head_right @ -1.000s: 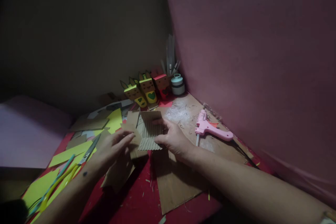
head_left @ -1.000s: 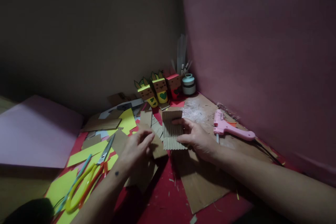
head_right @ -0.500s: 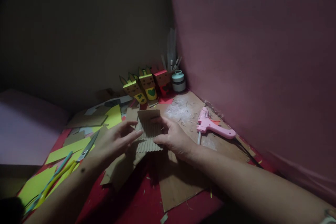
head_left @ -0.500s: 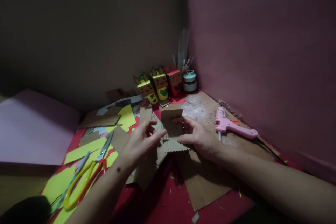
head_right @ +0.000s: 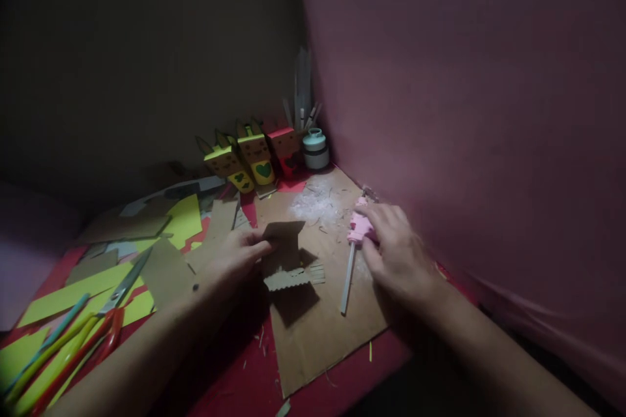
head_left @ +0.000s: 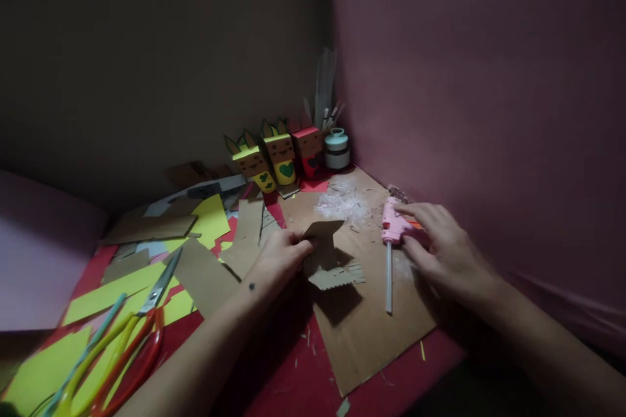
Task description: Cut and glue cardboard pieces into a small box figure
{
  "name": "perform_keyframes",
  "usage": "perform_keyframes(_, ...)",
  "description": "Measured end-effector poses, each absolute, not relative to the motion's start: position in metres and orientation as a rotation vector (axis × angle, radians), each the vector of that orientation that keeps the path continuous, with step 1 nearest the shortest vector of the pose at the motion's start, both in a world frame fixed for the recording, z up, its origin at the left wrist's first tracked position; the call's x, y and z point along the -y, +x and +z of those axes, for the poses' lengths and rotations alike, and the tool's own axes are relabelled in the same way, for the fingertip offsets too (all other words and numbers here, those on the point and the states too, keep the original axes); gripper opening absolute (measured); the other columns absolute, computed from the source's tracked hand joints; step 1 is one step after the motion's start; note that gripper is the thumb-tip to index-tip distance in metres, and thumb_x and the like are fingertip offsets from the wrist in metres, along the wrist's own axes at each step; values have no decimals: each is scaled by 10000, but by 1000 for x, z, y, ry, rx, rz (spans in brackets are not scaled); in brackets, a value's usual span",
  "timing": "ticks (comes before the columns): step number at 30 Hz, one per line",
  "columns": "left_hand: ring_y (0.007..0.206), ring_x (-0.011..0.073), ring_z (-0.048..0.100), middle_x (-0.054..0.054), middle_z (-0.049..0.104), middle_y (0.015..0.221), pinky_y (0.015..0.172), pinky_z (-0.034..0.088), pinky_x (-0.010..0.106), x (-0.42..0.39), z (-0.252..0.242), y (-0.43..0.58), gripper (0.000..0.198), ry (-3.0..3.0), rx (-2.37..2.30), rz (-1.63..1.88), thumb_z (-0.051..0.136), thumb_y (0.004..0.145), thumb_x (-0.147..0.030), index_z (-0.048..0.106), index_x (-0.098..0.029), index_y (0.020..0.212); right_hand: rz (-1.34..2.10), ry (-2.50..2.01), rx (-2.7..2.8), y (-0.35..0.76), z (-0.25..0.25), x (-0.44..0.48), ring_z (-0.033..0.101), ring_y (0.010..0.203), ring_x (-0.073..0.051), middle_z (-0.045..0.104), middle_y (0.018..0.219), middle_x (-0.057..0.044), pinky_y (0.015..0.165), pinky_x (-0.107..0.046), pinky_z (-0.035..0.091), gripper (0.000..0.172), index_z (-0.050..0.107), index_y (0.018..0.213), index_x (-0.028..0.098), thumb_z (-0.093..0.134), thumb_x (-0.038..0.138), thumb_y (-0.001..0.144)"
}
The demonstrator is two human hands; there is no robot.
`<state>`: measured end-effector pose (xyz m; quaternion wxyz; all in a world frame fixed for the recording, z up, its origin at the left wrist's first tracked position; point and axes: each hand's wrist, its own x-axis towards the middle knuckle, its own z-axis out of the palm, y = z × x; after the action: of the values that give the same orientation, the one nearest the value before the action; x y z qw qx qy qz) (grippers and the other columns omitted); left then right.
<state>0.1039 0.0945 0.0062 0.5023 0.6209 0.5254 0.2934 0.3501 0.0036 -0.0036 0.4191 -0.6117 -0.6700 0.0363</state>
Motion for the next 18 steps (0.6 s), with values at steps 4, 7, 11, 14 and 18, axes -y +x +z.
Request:
perform_keyframes(4,654,211,587,18,604,701,617,458,327,-93,-3,107,258,1822,-1413,812,703,728,-314,623,-172,928,-140,-1763,1881,379,-25,2,568,1057,-356,640,1133,-214,916,-543,484,468,572,1275,45,445,148,836)
perform_keyframes(7,786,235,570,53,567,900,713,458,371,-85,0,100,313,2021,-1535,925,666,777,-291,534,-181,1040,-106,-1808,1944,382,-31,-3,577,1020,-335,633,1182,-203,903,-508,498,493,540,1306,58,443,137,829)
perform_keyframes(11,756,219,530,52,544,872,674,446,360,-78,4,90,68,2470,-1383,864,584,869,-224,528,-204,835,-119,-1851,2020,381,-29,-10,567,946,-325,640,1166,-199,869,-499,499,513,520,1318,61,436,114,814)
perform_keyframes(14,831,215,567,47,597,871,739,486,357,-81,0,90,100,2713,-1091,747,557,915,-185,573,-206,818,-131,-1852,2034,381,-28,-13,547,911,-320,639,1086,-193,827,-490,505,543,508,1326,61,436,112,790)
perform_keyframes(18,976,259,544,80,622,1044,856,507,429,-87,-7,94,243,2749,-992,681,704,863,-338,598,-201,1034,-116,-1858,1975,381,-28,-12,537,926,-320,608,1019,-176,812,-481,515,600,486,1347,60,447,114,751)
